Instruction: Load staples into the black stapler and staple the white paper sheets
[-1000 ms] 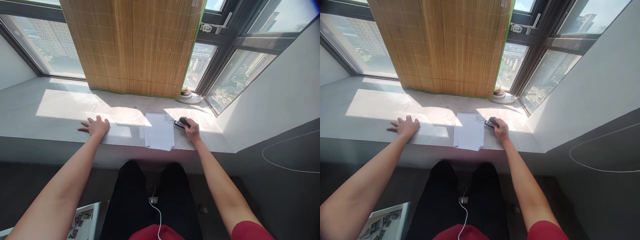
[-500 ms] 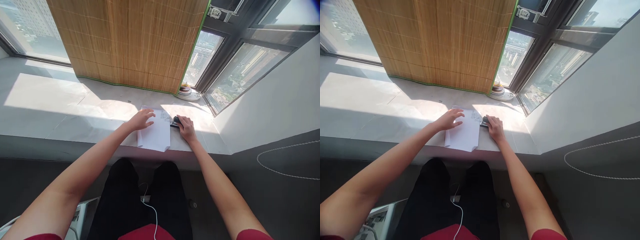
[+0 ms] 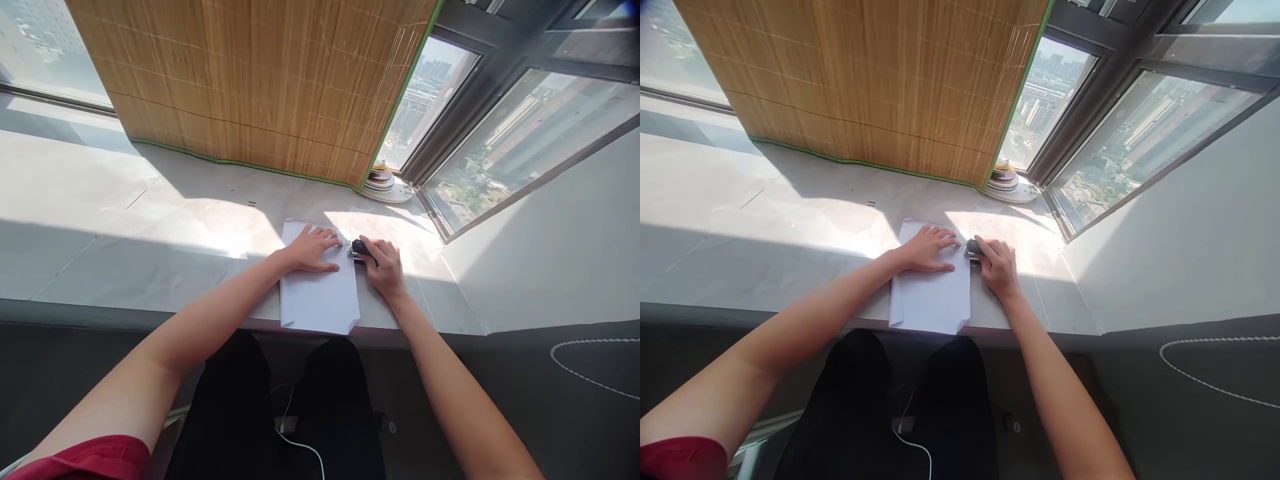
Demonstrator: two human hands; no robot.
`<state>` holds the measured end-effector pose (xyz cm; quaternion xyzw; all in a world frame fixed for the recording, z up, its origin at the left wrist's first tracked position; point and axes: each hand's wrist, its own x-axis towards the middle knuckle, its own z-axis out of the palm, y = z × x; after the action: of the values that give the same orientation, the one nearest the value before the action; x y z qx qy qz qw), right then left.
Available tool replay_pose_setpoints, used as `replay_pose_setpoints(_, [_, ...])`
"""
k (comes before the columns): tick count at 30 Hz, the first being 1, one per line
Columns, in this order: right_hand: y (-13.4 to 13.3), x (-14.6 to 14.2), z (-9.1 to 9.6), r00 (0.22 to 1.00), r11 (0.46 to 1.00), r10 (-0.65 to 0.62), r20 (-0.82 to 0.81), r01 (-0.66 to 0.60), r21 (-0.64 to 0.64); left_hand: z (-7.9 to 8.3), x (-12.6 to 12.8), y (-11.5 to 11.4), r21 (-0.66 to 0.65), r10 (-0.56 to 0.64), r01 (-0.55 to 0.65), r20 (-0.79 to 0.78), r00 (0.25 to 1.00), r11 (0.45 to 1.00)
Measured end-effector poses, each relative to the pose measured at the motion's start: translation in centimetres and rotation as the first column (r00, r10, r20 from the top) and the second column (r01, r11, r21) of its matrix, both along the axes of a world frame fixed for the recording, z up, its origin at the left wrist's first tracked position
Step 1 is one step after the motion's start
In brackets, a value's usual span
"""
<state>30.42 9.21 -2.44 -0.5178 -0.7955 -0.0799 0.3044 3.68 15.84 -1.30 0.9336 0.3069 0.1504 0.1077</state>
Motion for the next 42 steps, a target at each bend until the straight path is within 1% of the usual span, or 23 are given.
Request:
replay_pose_setpoints(3, [0.1, -0.2, 0.1, 1.000, 1.000, -0.021, 0.016, 0.021, -0.011, 0.6, -0.5, 0.6, -0.043, -0.034, 0.035, 0.026, 0.999, 0.998])
replay_pose_setpoints(5, [0.2, -0.3, 0.1, 1.000, 1.000, -0.007, 0.007, 0.008, -0.026, 1.0, -1.3, 1.2, -0.073, -0.125, 0.128, 0.043, 0.991, 0.989])
replay_pose_setpoints(7, [0.3, -0.3, 0.1, 1.000, 0.999, 0.016, -0.007, -0.016, -0.037, 1.4, -2.2, 1.6, -0.094, -0.264, 0.266, 0.028, 0.964, 0.959])
replay_pose_setpoints(8, [0.3, -0.3, 0.1, 1.000, 0.999, 0.026, -0.012, -0.027, -0.037, 1.5, -2.5, 1.7, -0.102, -0.314, 0.314, 0.009, 0.949, 0.944])
replay_pose_setpoints(10, [0.3, -0.3, 0.1, 0.999, 0.999, 0.039, -0.016, -0.039, -0.033, 1.7, -2.8, 1.5, -0.121, -0.349, 0.342, -0.039, 0.936, 0.932])
replay_pose_setpoints(14, [0.1, -0.3, 0.1, 1.000, 0.998, 0.025, -0.001, -0.025, -0.050, 1.6, -2.1, 0.7, -0.141, -0.320, 0.305, -0.097, 0.942, 0.942])
replay_pose_setpoints(18, [0.0, -0.3, 0.3, 1.000, 0.999, -0.007, 0.022, 0.008, -0.039, 1.3, -1.4, 0.5, -0.112, -0.313, 0.304, -0.073, 0.947, 0.946])
replay_pose_setpoints(24, [-0.1, -0.3, 0.3, 1.000, 1.000, -0.018, 0.011, 0.018, -0.002, 1.2, -1.3, 0.5, -0.093, -0.299, 0.292, -0.066, 0.952, 0.952])
replay_pose_setpoints(29, [0.0, -0.4, 0.2, 0.999, 1.000, -0.026, 0.045, 0.026, 0.007, 1.3, -1.2, 0.2, -0.058, -0.302, 0.298, -0.075, 0.950, 0.953])
replay_pose_setpoints(35, [-0.1, -0.6, 0.3, 0.998, 0.999, -0.028, 0.050, 0.029, -0.017, 1.2, -1.1, 0.2, -0.056, -0.304, 0.300, -0.099, 0.947, 0.952])
replay_pose_setpoints(42, [-0.1, -0.7, 0.4, 0.998, 0.998, -0.038, 0.054, 0.040, -0.044, 0.8, -1.0, 0.5, -0.074, -0.301, 0.299, -0.030, 0.953, 0.952])
